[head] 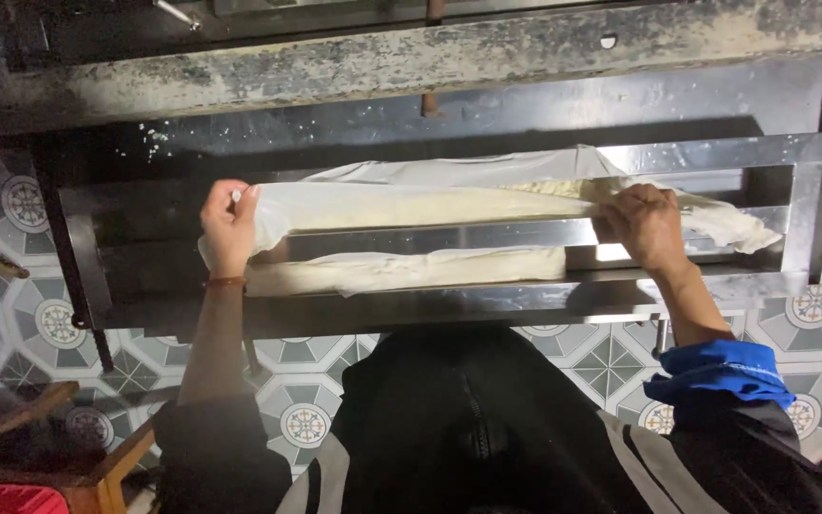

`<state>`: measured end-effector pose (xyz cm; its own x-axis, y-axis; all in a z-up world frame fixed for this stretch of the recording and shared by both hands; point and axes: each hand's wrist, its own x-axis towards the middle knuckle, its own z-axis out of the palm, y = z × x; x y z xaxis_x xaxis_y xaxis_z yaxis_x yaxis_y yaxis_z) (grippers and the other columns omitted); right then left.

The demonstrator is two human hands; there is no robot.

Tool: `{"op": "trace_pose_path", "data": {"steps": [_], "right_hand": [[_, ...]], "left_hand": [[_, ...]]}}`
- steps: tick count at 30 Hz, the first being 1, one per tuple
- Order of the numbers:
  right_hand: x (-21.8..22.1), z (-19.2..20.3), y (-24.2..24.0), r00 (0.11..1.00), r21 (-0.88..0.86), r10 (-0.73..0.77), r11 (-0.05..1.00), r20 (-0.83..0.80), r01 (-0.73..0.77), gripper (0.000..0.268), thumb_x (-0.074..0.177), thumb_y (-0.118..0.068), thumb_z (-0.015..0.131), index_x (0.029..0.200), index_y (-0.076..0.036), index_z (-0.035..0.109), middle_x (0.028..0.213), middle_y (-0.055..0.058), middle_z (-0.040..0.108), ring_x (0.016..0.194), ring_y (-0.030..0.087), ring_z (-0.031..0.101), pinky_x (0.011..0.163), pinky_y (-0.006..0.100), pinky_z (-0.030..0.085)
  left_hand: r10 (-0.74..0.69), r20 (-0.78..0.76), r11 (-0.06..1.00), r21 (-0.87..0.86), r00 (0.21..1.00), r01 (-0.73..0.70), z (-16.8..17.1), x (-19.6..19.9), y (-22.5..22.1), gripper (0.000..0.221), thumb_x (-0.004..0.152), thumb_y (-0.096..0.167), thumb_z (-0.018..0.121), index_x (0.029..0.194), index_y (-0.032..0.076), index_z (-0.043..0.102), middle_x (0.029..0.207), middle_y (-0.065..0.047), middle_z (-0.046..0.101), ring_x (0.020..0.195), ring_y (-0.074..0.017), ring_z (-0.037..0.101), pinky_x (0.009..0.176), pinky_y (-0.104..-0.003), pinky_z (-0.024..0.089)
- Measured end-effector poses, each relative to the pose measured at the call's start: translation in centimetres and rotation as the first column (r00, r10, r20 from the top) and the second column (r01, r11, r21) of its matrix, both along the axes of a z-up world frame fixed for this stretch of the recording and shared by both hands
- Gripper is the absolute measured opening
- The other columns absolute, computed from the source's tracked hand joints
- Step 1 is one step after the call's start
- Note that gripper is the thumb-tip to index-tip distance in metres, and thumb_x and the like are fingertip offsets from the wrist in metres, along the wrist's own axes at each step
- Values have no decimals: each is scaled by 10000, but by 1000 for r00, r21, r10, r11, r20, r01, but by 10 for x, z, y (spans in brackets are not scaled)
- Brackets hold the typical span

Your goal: Manually wrapping and unwrapping long tofu strips in cloth using a metal production mold.

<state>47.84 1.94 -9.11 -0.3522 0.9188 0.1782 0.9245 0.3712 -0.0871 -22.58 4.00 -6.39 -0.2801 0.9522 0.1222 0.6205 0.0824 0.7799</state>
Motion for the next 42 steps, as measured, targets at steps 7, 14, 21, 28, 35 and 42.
{"op": "trace_pose_path", "data": {"steps": [7, 14, 21, 28, 35, 42], "right_hand": [[7, -5, 47, 974, 8, -163, 986, -158, 167, 91, 1061, -239, 834, 1057, -183, 763, 889, 9, 637, 819, 257, 699, 788, 364, 561], [-32, 15, 56, 971, 166, -160, 968, -176, 190, 147, 1037, -15, 672, 915, -68, 607, 826, 97, 582, 735, 295, 553, 620, 407, 422], [43, 65, -63, 981, -125, -36, 992, -193, 12, 63, 1095, -26, 758, 1098, -17, 697, 1021, 183, 668, 911, 367, 647, 808, 469, 504], [-21, 85, 28, 986, -113, 98, 987, -136, -113, 301, 1088, -87, 749, 1376, 0, 736, 1312, 218, 696, 1187, 400, 627, 1032, 483, 507], [-61, 23, 97, 995, -283, 82, 954, -53, -94, 229, 1039, -281, 725, 1240, -203, 802, 1209, 86, 767, 1011, 316, 730, 757, 448, 547], [-40, 26, 76, 950, 3, 75, 997, -304, -78, 155, 1126, 37, 813, 1241, 24, 710, 1134, 166, 748, 940, 310, 733, 830, 414, 563]], "left_hand": [[60, -186, 992, 117, 981, -39, 16, 32, 13, 94, 1014, 119, 784, 992, 102, 694, 830, -110, 722, 756, -351, 711, 725, -423, 536], [101, -464, 984, 177, 880, -19, -8, 30, 30, 222, 1023, 269, 726, 887, 148, 598, 757, -70, 666, 662, -380, 641, 553, -475, 431], [-327, -31, 904, -301, 945, 303, 77, -22, -76, 97, 931, 171, 672, 998, 127, 726, 1024, -28, 756, 947, -186, 700, 870, -338, 515], [-326, -259, 933, -246, 909, 265, 80, 3, -30, 267, 928, 276, 783, 1152, 132, 756, 1174, -31, 738, 1144, -242, 642, 961, -349, 480], [-505, -340, 852, -50, 794, 521, 25, 44, 26, 244, 838, 18, 824, 788, 109, 604, 896, -21, 505, 869, -242, 524, 717, -385, 446], [-402, -128, 914, -115, 907, 389, 71, 43, 25, 82, 996, 58, 545, 957, 115, 502, 811, -87, 608, 703, -331, 628, 645, -440, 424]]}}
